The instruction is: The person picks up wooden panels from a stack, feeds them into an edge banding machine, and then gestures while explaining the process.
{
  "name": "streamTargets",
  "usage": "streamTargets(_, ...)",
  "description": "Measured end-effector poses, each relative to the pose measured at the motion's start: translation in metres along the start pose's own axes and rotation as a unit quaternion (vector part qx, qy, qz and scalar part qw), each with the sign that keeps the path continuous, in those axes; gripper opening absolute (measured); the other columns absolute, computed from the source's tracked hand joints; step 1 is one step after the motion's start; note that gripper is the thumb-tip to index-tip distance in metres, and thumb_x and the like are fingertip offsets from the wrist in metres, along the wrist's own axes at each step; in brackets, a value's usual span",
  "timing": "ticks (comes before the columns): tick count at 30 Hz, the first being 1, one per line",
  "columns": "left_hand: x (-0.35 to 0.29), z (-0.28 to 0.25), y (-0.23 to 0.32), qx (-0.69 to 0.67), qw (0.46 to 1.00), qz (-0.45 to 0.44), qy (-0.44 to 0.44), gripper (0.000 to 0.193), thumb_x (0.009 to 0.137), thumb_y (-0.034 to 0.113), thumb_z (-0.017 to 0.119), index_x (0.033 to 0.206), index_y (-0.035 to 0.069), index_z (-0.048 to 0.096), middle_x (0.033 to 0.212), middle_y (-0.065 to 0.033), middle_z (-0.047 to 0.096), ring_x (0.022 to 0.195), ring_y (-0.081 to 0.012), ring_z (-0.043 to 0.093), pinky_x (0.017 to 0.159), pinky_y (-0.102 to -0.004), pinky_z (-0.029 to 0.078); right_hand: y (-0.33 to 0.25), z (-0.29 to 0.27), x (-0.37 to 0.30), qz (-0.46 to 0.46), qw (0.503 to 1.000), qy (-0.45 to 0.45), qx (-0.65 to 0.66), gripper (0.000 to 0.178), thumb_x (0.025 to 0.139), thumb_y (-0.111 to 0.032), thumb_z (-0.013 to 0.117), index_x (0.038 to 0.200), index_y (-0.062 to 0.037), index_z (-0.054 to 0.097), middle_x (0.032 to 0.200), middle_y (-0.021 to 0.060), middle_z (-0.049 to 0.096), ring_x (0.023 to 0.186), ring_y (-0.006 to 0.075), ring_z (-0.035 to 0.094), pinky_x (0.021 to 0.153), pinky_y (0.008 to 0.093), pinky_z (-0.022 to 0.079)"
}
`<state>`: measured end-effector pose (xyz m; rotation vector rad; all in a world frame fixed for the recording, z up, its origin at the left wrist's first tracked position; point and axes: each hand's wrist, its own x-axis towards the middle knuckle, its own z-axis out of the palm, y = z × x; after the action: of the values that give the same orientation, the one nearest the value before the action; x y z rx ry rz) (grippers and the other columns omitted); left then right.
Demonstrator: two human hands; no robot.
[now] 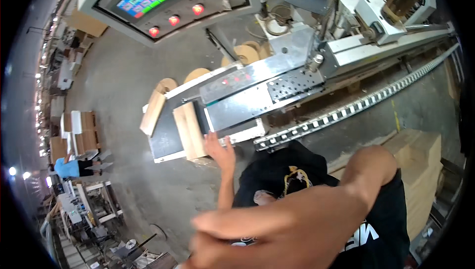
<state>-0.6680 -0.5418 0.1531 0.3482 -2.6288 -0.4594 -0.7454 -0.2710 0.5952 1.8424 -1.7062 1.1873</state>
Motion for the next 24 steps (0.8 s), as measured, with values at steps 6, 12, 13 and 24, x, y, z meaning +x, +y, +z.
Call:
streamTargets(6,0.009,-0.005,-0.044,-0.030,0.996,-0.082,0.018,0.056,0.106,0.030,0.067,0.150,-0.003,0.056,0.156,-0.0240,0.056,0.149,-0.0469,0.045,0.125,-0.0580,0.030,0.003,0.061,0.077,0.130,0.975,0.127,0.130,0.018,0.097,-0.024,0.065,0.097,-0.0069,0.069,0.076,0.0000,0.067,0.063,0.0186,0.067,0.071,0.0367,0.058)
streamTargets(12,0.044,0.000,-0.117,0.022,0.982,-0.186,0.035,0.068,0.102,0.038,0.071,0.151,-0.006,0.053,0.154,-0.0296,0.055,0.148,-0.0484,0.045,0.125,-0.0563,0.032,-0.004,0.077,0.100,0.331,0.871,0.045,0.361,0.020,0.090,-0.017,0.070,0.104,-0.0029,0.065,0.074,0.0052,0.068,0.063,0.0227,0.070,0.078,0.0398,0.060)
streamTargets(13,0.054,0.004,-0.124,0.044,0.979,-0.197,0.025,0.072,0.101,0.039,0.072,0.151,-0.008,0.051,0.153,-0.0308,0.055,0.147,-0.0486,0.045,0.125,-0.0558,0.033,-0.008,0.075,0.103,0.366,0.851,0.040,0.376,0.022,0.089,-0.016,0.070,0.105,-0.0023,0.064,0.073,0.0061,0.068,0.062,0.0234,0.070,0.079,0.0403,0.060)
streamTargets(24,0.104,0.032,-0.164,0.142,0.944,-0.253,-0.156,0.125,0.077,0.077,0.080,0.161,-0.006,0.040,0.165,-0.0353,0.037,0.152,-0.0509,0.039,0.126,-0.0552,0.033,0.004,0.045,0.037,0.501,0.640,0.119,0.571,0.043,0.110,-0.021,0.062,0.143,0.0015,0.050,0.112,0.0120,0.062,0.096,0.0201,0.066,0.078,0.0365,0.056)
